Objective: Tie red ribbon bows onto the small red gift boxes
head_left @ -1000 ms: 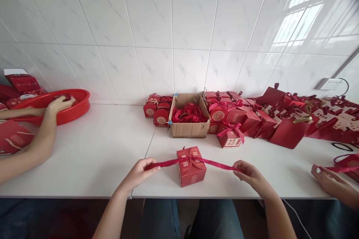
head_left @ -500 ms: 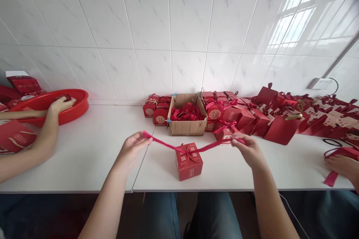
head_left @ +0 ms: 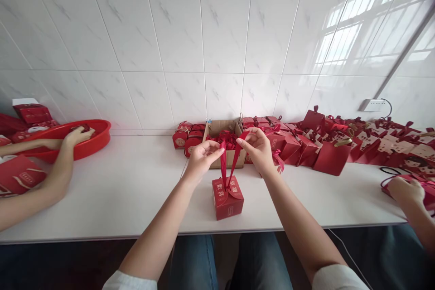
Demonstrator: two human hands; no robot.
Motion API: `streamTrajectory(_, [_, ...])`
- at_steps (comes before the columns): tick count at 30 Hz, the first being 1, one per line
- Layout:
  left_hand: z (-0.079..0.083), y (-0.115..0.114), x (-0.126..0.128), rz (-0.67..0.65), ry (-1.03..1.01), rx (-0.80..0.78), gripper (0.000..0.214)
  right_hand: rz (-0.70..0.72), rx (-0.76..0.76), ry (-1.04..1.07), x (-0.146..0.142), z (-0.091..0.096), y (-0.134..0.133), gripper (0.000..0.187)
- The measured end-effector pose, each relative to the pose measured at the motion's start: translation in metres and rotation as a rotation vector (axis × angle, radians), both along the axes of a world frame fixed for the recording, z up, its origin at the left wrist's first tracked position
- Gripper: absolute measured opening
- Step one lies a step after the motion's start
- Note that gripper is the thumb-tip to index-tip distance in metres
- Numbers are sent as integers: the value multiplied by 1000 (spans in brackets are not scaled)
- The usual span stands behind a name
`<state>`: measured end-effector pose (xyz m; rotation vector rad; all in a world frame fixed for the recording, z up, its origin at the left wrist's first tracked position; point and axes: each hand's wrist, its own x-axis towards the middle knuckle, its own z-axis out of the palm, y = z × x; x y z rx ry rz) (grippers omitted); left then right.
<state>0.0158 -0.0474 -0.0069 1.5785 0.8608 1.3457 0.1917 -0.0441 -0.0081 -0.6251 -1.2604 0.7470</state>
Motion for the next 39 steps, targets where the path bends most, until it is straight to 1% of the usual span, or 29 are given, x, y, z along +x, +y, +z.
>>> streamTrajectory(3, [0, -1, 2, -13, -12, -6, 20, 7, -1, -48, -8, 5, 0, 34])
streamTrajectory(5, [0, -2, 2, -55, -25, -3, 19, 14, -11, -67, -11, 7, -1, 35])
streamTrajectory(7, [-1, -2, -1, -121, -31, -19, 17, 44, -28, -54, -9, 5, -3, 35])
streamTrajectory(9, [-5, -2, -8, -143, 18, -35, 16, 84, -69, -48, 0, 0, -7, 33])
streamTrajectory(11, [-12, -2, -17, -75, 163, -10, 15, 110, -152, -127, 15, -7, -13, 28])
streamTrajectory(12, [-16, -3, -22, -31, 267, 21, 15, 114, -210, -219, 24, -11, -16, 28])
streamTrajectory(13, [-20, -3, -25, -7, 384, 56, 17, 110, -265, -342, 32, -14, -19, 34])
streamTrajectory(14, [-24, -4, -28, -15, 511, 86, 20, 86, -295, -462, 39, -18, -21, 37])
streamTrajectory(15, [-29, -5, -29, -43, 641, 109, 22, 58, -289, -577, 44, -21, -23, 38])
streamTrajectory(17, [-37, -6, -28, -99, 893, 129, 23, 46, -227, -787, 45, -29, -23, 40])
streamTrajectory(19, [-44, -5, -25, -68, 1076, 104, 20, 112, -169, -967, 36, -39, -19, 58])
streamTrajectory(21, [-50, -2, -20, -8, 1154, 54, 18, 208, -175, -1104, 21, -53, -13, 77])
streamTrajectory(22, [-53, 0, -19, 1, 1161, 29, 18, 247, -193, -1148, 13, -60, -9, 83])
streamTrajectory(24, [-56, 1, -16, -36, 1143, 2, 18, 313, -197, -1180, -1, -72, -4, 85])
streamTrajectory(27, [-57, 0, -14, -109, 1091, 2, 18, 349, -159, -1156, -11, -83, -1, 70])
streamTrajectory(29, [-57, -1, -14, -114, 1023, 39, 20, 343, -140, -1119, -13, -85, -3, 63])
streamTrajectory(32, [-62, -2, -11, -106, 895, 84, 25, 325, -127, -1081, -14, -87, -6, 60])
streamTrajectory(36, [-71, -3, -5, -143, 787, 29, 27, 261, -155, -1063, -16, -92, -8, 58])
streamTrajectory(39, [-74, -4, -5, -165, 745, 1, 27, 257, -133, -1035, -16, -97, -7, 57])
